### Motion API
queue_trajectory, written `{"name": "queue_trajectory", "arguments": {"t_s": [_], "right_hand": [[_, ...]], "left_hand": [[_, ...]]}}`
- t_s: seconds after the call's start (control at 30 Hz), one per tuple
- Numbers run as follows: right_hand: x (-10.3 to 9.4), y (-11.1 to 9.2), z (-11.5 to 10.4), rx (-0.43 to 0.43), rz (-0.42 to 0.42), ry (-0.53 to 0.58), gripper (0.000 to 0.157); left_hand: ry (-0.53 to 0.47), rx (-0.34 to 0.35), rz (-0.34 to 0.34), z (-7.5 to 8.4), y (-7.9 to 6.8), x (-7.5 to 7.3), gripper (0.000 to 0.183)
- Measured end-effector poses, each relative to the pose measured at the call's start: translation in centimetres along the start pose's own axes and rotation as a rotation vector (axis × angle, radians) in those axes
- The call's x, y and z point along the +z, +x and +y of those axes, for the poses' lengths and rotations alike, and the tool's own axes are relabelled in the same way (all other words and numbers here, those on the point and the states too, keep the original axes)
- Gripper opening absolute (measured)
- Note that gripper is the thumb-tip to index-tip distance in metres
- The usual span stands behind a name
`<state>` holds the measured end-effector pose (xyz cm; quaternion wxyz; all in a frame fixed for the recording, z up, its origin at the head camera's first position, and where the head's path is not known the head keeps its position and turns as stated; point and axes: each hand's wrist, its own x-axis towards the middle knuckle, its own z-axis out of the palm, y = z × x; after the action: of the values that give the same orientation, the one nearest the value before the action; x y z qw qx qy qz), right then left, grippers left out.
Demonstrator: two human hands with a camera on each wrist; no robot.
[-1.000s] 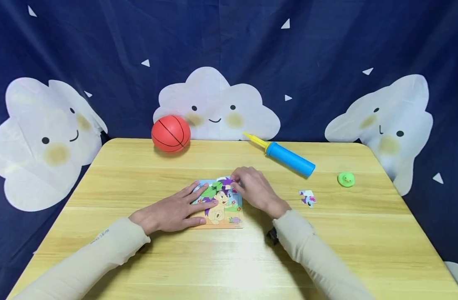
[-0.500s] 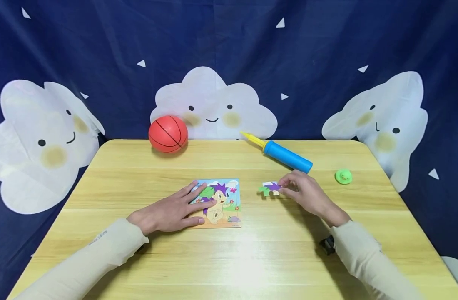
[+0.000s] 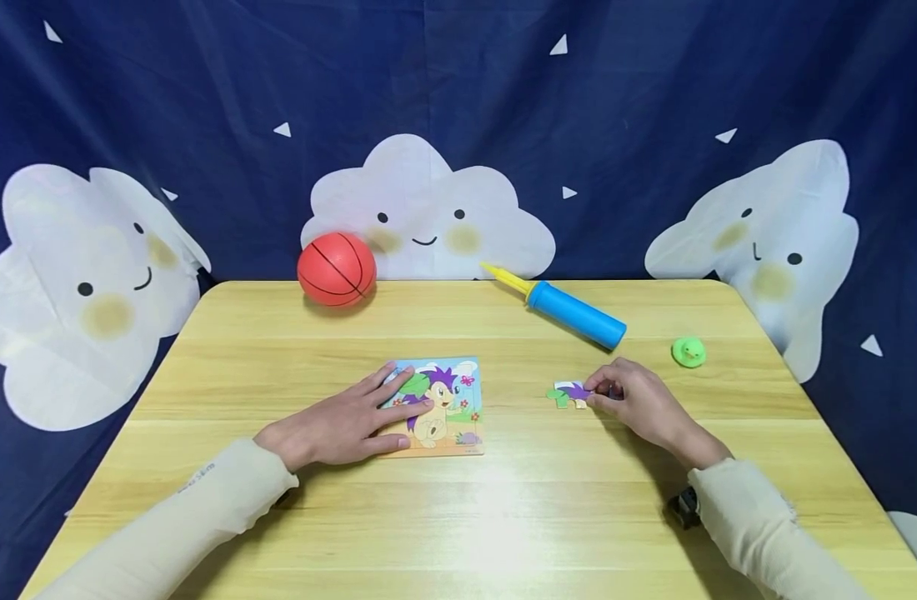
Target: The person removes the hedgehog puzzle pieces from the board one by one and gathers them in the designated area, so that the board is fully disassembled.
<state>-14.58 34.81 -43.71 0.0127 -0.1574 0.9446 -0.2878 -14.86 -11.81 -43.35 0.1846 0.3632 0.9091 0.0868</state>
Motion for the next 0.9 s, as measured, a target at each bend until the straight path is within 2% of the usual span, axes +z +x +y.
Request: {"name": "queue_trajectory", "arguments": {"t_s": [0.9], "right_hand": [[0.19, -0.15, -0.27, 0.027, 0.022, -0.029, 0.014]], "left_hand": [[0.001, 0.015, 0.015, -0.03, -0.07, 0.08, 0.059]]}}
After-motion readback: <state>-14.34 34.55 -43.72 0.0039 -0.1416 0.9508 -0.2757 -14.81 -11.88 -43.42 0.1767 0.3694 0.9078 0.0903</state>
